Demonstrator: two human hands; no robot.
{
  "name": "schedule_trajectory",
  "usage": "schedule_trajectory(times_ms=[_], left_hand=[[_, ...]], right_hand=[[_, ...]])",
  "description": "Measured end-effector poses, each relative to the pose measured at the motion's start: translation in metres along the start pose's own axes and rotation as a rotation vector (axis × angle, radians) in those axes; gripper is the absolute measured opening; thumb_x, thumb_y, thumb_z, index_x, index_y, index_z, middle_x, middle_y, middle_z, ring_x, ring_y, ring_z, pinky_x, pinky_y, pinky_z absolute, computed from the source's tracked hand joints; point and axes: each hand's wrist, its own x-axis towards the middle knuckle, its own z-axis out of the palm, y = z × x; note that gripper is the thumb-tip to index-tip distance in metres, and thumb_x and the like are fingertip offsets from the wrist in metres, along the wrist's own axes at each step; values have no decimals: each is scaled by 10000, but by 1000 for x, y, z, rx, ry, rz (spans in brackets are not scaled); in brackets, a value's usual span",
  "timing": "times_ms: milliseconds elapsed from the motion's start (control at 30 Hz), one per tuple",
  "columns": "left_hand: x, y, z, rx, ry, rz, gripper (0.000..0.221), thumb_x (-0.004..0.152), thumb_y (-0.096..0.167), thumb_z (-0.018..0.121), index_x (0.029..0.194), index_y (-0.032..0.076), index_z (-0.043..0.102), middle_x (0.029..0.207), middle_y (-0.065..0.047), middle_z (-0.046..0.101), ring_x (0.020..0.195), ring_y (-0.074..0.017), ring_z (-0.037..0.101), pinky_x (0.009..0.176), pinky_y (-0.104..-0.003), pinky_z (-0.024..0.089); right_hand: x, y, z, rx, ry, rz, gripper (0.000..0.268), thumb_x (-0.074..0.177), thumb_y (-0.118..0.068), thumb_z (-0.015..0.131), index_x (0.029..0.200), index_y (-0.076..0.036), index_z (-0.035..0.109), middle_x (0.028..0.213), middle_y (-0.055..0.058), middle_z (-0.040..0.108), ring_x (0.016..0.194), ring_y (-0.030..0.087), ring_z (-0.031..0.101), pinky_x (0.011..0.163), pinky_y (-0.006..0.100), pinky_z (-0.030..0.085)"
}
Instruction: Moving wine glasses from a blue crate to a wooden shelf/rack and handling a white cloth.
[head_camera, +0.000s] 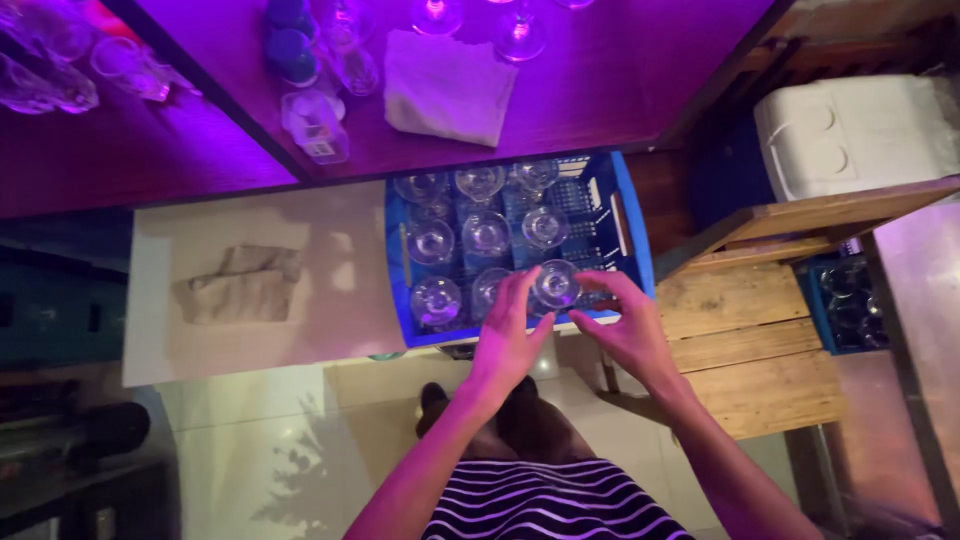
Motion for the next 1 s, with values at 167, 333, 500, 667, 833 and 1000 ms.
schedule_trajectory(times_ms=[167, 333, 500, 667, 833, 1000], left_hand=[[-1, -6, 32, -89, -44, -227, 763, 883, 162, 746, 1533, 70, 357, 1390, -162, 551, 949, -269, 689, 872, -393, 566], [-5, -23, 51, -92, 7, -259, 819, 896, 183, 758, 1559, 42, 299, 1359, -188, 563, 968, -279, 695, 867, -392, 569], [0, -34, 55, -199, -25, -266, 839, 918, 162, 723, 1588, 22, 237, 1496, -238, 463, 1123, -282, 703, 944, -351, 579], [-2, -54, 72, -258, -5, -286, 845, 906, 128, 714, 1582, 5, 222, 1486, -250, 460, 1162, -305, 677, 920, -352, 592], [3, -59, 88, -177, 66, -295, 808, 918, 98, 690, 1576, -18, 234, 1392, -242, 515, 1120, -328, 667, 885, -369, 588], [6, -59, 103, -33, 201, -275, 708, 908, 56, 700, 1527, -62, 376, 1254, -234, 557, 1103, -368, 621, 951, -413, 511]], right_hand=[[7, 1, -14, -136, -62, -50, 632, 743, -101, 869, 1333, -93, 644, 1322, 106, 651, 1167, 231, 672, 879, 328, 606], [11, 10, -10, -139, -110, -51, 769, 692, -118, 885, 1400, -91, 587, 1427, 122, 558, 1226, 255, 627, 885, 342, 596], [16, 7, 0, -153, -118, 21, 810, 713, -83, 838, 1466, -98, 540, 1428, 106, 576, 1203, 246, 657, 939, 340, 589], [17, 27, 14, -78, -114, 24, 858, 687, -88, 868, 1462, -60, 501, 1422, 150, 555, 1226, 265, 631, 948, 344, 583], [23, 46, 22, -93, -126, 65, 937, 670, -92, 880, 1503, -61, 452, 1375, 189, 576, 1156, 274, 666, 946, 343, 576], [28, 32, 14, -20, -169, 227, 869, 710, -66, 841, 1500, -98, 479, 1313, 149, 692, 997, 241, 756, 878, 328, 609]])
